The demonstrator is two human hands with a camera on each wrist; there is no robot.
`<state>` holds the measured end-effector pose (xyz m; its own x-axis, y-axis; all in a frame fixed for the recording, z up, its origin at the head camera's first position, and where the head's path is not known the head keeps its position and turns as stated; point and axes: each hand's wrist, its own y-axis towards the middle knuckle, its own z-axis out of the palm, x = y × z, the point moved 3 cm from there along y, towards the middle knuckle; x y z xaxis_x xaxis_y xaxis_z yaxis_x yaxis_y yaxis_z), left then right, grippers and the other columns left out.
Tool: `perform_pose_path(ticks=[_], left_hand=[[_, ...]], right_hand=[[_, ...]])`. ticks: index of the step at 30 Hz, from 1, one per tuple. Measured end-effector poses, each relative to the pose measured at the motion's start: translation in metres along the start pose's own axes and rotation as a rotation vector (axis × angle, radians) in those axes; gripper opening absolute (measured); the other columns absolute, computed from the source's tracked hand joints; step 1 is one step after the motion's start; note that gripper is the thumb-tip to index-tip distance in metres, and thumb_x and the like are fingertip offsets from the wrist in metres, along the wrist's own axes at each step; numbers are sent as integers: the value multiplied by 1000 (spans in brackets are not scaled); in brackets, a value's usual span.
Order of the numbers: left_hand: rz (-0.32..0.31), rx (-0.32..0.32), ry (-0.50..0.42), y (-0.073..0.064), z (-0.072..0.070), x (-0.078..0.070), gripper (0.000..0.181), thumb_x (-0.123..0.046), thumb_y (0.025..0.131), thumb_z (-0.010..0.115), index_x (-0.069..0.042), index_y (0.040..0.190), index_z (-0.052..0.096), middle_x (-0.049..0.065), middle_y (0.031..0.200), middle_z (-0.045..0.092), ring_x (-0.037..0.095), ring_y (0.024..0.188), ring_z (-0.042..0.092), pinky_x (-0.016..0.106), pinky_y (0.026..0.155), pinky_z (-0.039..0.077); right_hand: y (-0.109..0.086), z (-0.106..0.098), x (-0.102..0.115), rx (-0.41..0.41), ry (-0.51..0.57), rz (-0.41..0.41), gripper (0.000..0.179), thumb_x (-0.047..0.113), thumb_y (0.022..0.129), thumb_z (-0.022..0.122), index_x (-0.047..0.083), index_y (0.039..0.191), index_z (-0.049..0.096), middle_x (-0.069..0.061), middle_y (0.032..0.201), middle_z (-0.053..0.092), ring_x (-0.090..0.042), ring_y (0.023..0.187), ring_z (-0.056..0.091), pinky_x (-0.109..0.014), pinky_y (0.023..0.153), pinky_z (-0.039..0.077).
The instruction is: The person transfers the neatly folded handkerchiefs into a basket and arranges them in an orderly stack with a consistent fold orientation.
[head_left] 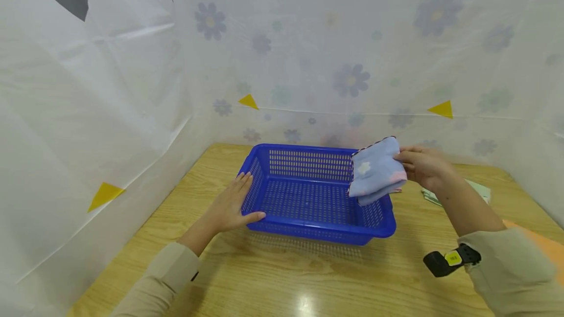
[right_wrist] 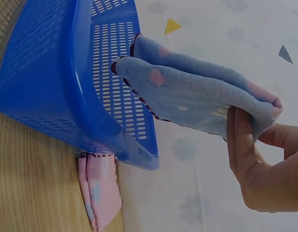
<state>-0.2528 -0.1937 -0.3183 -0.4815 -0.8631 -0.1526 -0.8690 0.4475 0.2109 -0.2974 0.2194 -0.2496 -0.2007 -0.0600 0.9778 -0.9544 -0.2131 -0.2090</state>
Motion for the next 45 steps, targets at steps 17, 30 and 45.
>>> perform_pose_path(ticks=[17, 30, 45], left_hand=[[2, -9, -8, -1, 0, 1, 102, -70, 81, 44, 6, 144, 21, 22, 152, 20, 37, 142, 14, 52, 113, 22], [0, -8, -12, -1, 1, 1, 103, -71, 81, 43, 6, 145, 20, 22, 152, 19, 36, 143, 14, 51, 114, 21], [-4, 1, -15, 0, 1, 2, 104, -72, 81, 42, 6, 145, 20, 22, 153, 18, 37, 143, 13, 51, 114, 21]], right_hand=[[8, 27, -12, 22, 87, 36, 8, 9, 92, 52, 17, 94, 55, 11, 82, 58, -5, 76, 58, -20, 70, 52], [14, 46, -20, 8, 91, 38, 28, 11, 93, 52, 5, 119, 46, 12, 83, 58, -2, 76, 59, -19, 69, 53], [26, 65, -29, -11, 117, 14, 27, 9, 93, 49, 3, 119, 44, 12, 80, 56, 0, 73, 57, -18, 66, 51]])
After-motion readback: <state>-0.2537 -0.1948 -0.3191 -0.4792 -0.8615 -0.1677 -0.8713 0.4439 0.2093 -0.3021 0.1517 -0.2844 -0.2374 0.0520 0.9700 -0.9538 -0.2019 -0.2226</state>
